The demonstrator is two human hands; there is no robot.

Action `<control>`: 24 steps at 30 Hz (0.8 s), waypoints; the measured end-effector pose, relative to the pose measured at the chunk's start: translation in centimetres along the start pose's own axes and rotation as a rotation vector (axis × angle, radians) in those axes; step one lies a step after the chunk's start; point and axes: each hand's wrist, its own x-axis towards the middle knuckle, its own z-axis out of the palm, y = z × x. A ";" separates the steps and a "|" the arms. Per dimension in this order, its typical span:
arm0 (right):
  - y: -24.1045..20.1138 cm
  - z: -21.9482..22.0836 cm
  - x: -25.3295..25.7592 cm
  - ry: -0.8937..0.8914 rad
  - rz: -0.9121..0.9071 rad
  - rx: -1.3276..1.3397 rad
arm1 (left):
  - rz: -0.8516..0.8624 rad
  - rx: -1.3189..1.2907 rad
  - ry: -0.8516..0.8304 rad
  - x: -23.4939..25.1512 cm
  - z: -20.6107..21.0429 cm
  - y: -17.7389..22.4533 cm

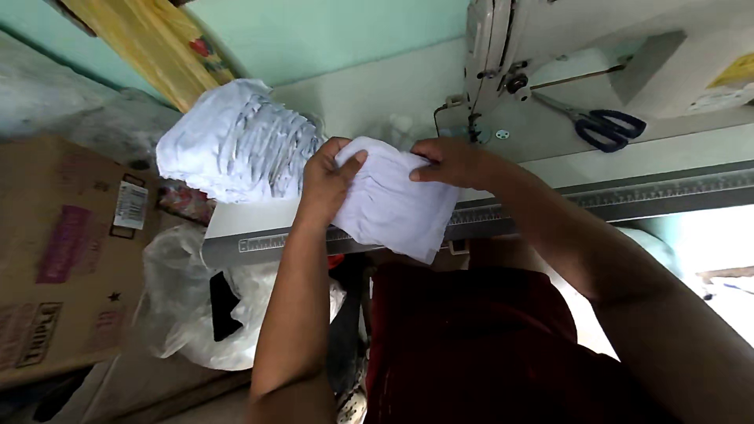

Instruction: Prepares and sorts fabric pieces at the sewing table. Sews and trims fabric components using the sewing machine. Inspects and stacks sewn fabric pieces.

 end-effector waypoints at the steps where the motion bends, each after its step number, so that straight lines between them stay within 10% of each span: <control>1: 0.3 -0.2 -0.2 0.003 0.004 -0.004 | -0.013 -0.039 -0.002 -0.1 0.2 -0.2; 24: -0.6 -1.5 -0.3 0.132 -0.011 -0.030 | -0.037 0.080 -0.233 0.8 3.0 2.1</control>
